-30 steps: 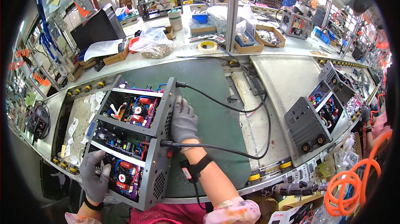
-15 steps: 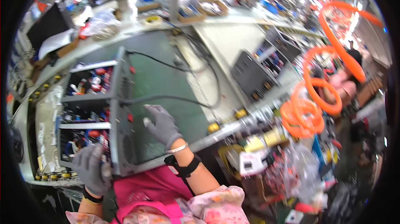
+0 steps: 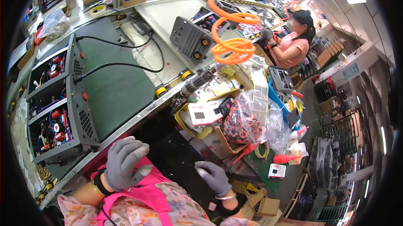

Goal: Assembling and inspecting internal components of inverter welding machines on a factory production line.

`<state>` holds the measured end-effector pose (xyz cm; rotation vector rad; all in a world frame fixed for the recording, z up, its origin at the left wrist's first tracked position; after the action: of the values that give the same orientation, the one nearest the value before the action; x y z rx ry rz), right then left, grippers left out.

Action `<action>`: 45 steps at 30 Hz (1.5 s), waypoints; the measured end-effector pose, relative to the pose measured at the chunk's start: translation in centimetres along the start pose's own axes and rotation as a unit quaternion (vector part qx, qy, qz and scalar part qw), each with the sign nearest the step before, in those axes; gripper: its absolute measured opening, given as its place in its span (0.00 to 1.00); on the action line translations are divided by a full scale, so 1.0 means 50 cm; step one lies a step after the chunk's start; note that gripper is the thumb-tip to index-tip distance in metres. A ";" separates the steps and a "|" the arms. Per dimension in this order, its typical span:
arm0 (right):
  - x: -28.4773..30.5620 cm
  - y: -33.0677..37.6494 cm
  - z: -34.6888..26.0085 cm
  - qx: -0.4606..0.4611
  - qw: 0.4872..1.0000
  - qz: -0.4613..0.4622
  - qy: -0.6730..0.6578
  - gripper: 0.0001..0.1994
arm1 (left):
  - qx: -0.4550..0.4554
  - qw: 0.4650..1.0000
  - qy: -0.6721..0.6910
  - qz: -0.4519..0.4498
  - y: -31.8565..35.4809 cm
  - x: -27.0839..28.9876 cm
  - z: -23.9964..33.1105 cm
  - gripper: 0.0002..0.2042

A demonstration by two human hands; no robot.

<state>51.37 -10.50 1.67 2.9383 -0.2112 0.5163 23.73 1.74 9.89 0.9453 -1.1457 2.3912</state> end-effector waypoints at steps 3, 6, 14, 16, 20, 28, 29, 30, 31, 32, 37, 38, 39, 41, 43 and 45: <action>0.092 0.044 -0.056 0.009 0.999 -0.007 0.046 0.14 | 0.028 0.998 0.051 -0.021 -0.010 -0.027 0.015 0.25; 0.223 0.059 -0.066 0.021 0.994 0.102 -0.029 0.11 | 0.040 0.996 0.070 -0.042 -0.005 -0.038 0.025 0.26; 0.487 -0.065 0.116 0.088 0.887 0.364 0.270 0.09 | 0.069 0.996 0.046 -0.035 0.026 -0.028 0.034 0.24; 0.517 -0.116 0.148 -0.064 0.867 0.280 0.407 0.11 | 0.097 0.993 0.057 -0.040 0.032 -0.027 0.034 0.24; 0.545 -0.224 0.195 -0.167 0.826 0.142 0.519 0.16 | 0.092 0.994 0.049 -0.028 0.039 -0.025 0.039 0.23; 0.604 -0.285 0.315 -0.257 0.857 0.179 0.410 0.19 | 0.137 0.990 0.025 -0.033 0.063 -0.022 0.033 0.21; 0.601 -0.286 0.310 -0.235 0.861 0.177 0.415 0.19 | 0.148 0.988 0.025 -0.043 0.066 -0.023 0.031 0.20; 0.596 -0.283 0.298 -0.240 0.852 0.186 0.427 0.19 | 0.144 0.989 0.023 -0.032 0.068 -0.022 0.031 0.20; 0.589 -0.279 0.279 -0.268 0.832 0.206 0.439 0.18 | 0.145 0.989 0.019 -0.035 0.070 -0.022 0.030 0.20; 0.576 -0.277 0.247 -0.240 0.843 0.195 0.440 0.18 | 0.146 0.988 0.016 -0.043 0.072 -0.022 0.030 0.19; 0.524 -0.213 -0.042 0.019 0.636 0.434 0.638 0.05 | 0.140 0.989 0.019 -0.043 0.068 -0.015 0.032 0.19; 0.507 -0.199 -0.103 0.101 0.589 0.468 0.652 0.04 | 0.134 0.990 0.020 -0.044 0.065 -0.013 0.034 0.19; 0.491 -0.186 -0.156 0.139 0.564 0.485 0.653 0.04 | 0.129 0.990 0.018 -0.047 0.061 -0.010 0.036 0.20; 0.448 -0.160 -0.254 0.236 0.522 0.507 0.644 0.04 | 0.121 0.991 0.028 -0.039 0.053 0.000 0.041 0.20; 0.391 -0.139 -0.332 0.286 0.542 0.494 0.617 0.04 | 0.122 0.991 0.033 -0.029 0.043 0.012 0.044 0.20; 0.314 -0.121 -0.394 0.341 0.563 0.464 0.593 0.04 | 0.094 0.987 0.122 -0.047 0.034 0.025 0.053 0.21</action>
<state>60.52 -2.96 24.67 1.7866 -1.5775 2.9764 23.04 -1.35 10.99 0.7157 -0.7819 2.4859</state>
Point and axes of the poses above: each hand's wrist, its own y-axis away from the middle knuckle, its own x-axis out of the back of the hand, z = x × y, the point moved 3 cm from there along -y, towards the middle knuckle, and after that the axes turned 6 degrees about x, right-handed, at the moved point
